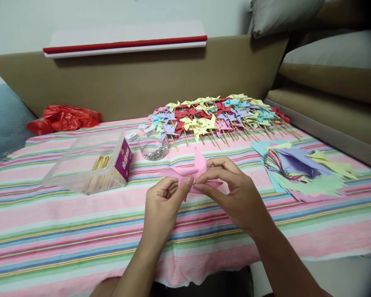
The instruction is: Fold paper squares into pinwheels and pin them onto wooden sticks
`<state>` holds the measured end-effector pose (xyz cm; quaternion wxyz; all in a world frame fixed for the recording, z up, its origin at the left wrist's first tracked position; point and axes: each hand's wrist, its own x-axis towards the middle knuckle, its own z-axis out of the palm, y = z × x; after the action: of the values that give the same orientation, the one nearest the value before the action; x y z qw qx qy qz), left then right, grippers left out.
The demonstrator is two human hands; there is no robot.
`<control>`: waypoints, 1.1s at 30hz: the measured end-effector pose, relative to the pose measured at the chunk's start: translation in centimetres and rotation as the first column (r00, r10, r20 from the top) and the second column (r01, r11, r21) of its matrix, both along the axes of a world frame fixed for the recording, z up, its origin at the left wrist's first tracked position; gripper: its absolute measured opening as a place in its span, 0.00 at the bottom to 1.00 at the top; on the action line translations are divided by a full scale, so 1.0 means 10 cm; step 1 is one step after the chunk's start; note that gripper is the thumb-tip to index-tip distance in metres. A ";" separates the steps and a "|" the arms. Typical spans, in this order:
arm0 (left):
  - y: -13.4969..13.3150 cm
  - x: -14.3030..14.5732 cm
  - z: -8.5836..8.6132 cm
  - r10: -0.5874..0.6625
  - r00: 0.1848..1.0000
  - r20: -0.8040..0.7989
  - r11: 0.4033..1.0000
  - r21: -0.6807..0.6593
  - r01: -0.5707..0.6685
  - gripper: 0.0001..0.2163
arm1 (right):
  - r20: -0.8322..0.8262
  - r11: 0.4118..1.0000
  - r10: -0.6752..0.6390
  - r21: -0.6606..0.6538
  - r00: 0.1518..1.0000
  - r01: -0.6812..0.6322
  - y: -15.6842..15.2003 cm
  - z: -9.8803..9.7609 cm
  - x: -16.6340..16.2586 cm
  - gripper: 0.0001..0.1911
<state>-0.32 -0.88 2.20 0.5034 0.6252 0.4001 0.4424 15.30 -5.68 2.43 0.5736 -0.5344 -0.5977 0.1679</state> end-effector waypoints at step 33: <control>-0.02 0.01 -0.08 0.082 0.996 -0.041 0.993 0.091 -0.078 0.16 | -0.346 0.973 0.130 -0.136 0.929 -0.187 0.01 0.00 0.00 0.02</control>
<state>-0.26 -1.05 1.43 0.4479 0.6401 0.4158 0.4656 15.28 -5.58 2.42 0.6047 -0.4939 -0.5165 0.3515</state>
